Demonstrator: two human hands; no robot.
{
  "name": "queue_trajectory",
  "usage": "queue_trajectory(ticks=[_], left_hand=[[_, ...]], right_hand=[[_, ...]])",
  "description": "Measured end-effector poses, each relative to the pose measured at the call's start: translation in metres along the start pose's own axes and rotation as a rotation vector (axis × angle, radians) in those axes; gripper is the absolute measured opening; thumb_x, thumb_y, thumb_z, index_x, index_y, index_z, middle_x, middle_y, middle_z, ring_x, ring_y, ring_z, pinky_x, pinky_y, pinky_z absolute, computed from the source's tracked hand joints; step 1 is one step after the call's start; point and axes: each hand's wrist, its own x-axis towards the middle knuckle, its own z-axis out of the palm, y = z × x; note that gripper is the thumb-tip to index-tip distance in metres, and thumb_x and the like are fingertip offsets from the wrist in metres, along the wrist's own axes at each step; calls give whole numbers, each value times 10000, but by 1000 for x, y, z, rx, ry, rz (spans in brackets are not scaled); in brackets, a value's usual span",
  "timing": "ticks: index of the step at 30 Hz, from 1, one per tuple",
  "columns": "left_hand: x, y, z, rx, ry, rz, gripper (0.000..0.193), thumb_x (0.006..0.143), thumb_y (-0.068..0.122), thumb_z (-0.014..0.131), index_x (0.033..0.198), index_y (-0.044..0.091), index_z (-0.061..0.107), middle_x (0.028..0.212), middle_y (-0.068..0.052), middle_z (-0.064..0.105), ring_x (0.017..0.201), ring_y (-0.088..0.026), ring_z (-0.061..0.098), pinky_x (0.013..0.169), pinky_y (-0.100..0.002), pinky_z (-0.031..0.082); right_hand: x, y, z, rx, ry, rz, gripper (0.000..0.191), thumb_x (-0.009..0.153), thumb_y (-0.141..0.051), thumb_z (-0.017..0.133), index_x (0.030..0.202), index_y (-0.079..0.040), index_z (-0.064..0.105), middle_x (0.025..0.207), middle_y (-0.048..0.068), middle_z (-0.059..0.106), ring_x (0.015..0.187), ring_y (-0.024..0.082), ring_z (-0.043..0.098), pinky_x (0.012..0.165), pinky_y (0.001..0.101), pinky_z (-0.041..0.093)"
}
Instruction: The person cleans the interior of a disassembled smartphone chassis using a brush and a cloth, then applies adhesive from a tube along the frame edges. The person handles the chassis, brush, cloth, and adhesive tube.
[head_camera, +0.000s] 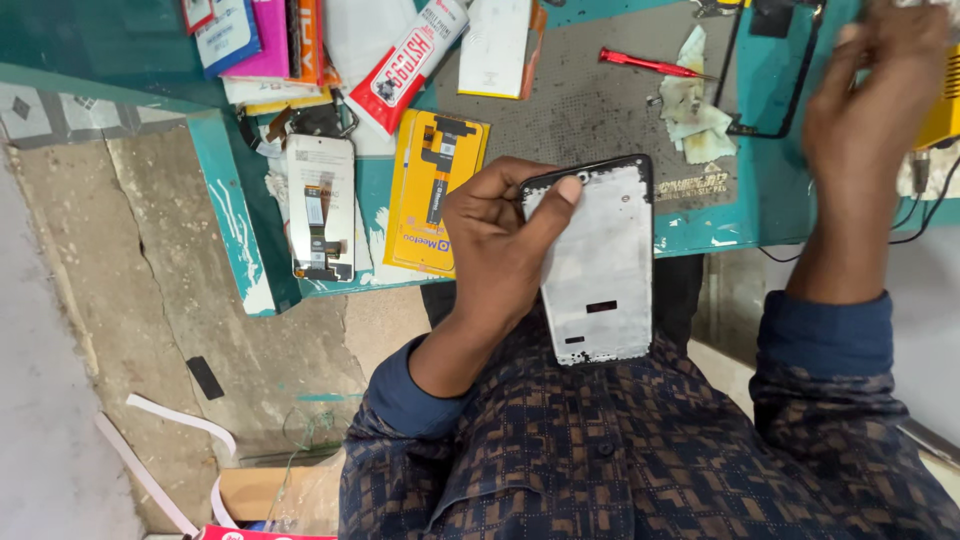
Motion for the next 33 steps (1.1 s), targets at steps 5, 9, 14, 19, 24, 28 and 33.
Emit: queue_trajectory(ticks=[5,9,14,19,24,28,33], left_hand=[[-2,3,3,30,-33,38,74,963,-30,757,1011,-50,705,875,10,670,745,-1,507,640,-192,384],[-4,-1,7,36,-48,25,73,968,-40,756,1014,-55,701,860,8,670,750,-2,512,644,-193,396],[-5,-5,10,37,-107,37,142,851,-58,699,985,-56,655,924,2,697,831,-10,613,739,-189,502],[-10,-6,4,16,-72,11,77,970,-69,740,1030,-65,692,904,-16,694,790,-22,571,692,-190,455],[-8,-10,1,-25,-67,-1,67,977,-61,732,1027,-58,688,915,-13,692,803,-22,572,697,-196,457],[-7,-8,3,2,-51,29,65,975,-59,728,1017,-50,679,918,-6,686,817,-16,571,722,-195,458],[-8,-3,0,-16,-43,-1,61,986,-62,738,1013,-55,684,859,-5,671,749,-1,538,685,-192,430]], right_hand=[[1,-39,-37,482,-18,167,156,1078,9,560,1199,31,656,963,118,546,804,219,539,712,297,418],[8,-101,-87,556,-104,-62,147,959,-45,695,1089,19,720,952,127,553,757,193,534,637,301,413],[39,-170,-110,436,-218,-446,193,810,-112,863,951,4,800,938,137,562,698,160,528,543,305,407],[59,-187,-124,364,-368,-342,161,867,-69,897,1002,-24,822,964,134,548,690,154,528,565,297,415],[41,-167,-123,262,-381,-411,228,846,-140,870,1030,-21,808,935,124,561,739,188,531,629,323,436],[36,-135,-119,240,-357,-391,181,920,-102,864,1063,-11,799,912,130,535,726,198,472,615,331,351],[24,-113,-107,384,-274,-204,158,1107,-97,787,1220,1,736,970,95,541,751,166,445,636,272,316]])
